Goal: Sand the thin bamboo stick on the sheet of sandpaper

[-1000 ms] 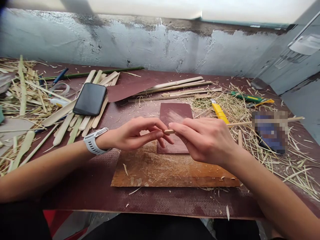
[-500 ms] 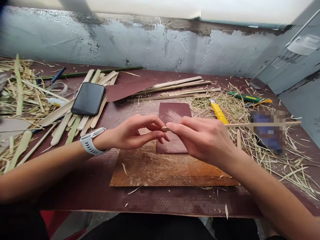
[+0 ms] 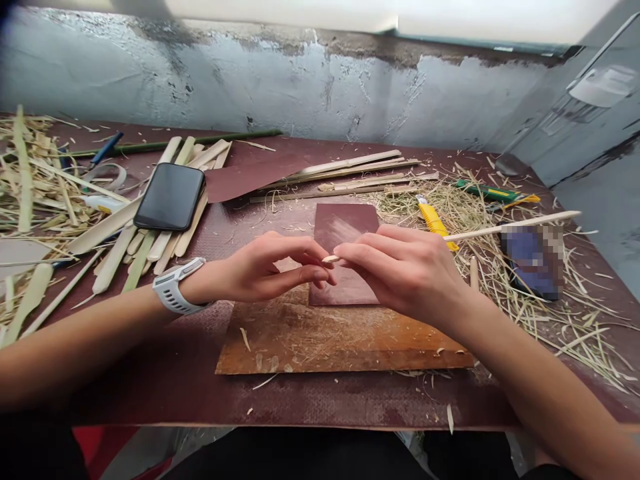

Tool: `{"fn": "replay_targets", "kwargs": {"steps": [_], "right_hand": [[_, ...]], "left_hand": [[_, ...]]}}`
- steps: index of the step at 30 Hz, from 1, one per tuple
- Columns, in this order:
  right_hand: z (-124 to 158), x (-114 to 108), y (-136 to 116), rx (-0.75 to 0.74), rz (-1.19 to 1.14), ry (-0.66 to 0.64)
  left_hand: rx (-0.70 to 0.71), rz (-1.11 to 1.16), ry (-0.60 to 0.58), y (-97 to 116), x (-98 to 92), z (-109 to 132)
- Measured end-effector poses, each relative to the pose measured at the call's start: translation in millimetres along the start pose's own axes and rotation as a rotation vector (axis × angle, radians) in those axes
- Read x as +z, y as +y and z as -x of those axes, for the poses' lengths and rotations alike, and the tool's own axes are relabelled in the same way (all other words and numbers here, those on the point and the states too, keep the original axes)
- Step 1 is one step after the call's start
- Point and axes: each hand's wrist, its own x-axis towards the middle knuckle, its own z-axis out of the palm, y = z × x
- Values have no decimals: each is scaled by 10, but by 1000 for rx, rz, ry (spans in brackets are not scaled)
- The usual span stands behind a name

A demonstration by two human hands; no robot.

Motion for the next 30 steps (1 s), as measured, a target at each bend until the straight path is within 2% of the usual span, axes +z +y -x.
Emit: {"fn": "replay_targets", "kwargs": {"steps": [5,13,18,20,22,25,30], "right_hand": [[17,11,-17,39,-4,-7],[13,23,27,21,-75,18],[9,1,42,37,-108,4],[12,-12,49,44,-110,-13],[14,-17,58,48,-86,-42],[18,0,69,43,5,-114],[64,79,50,70,107,-273]], "left_hand": [[-10,1,-4,6,9,5],[-53,60,1,1,4,14],[-21,37,-12,-13,-7,14],[-27,-87,-16,-26,-41,13],[-67,-315,-36,-50,-88,18],[-121,-631,-140,-113,-141,43],[-187,-863,-283,-221,-104,96]]}}
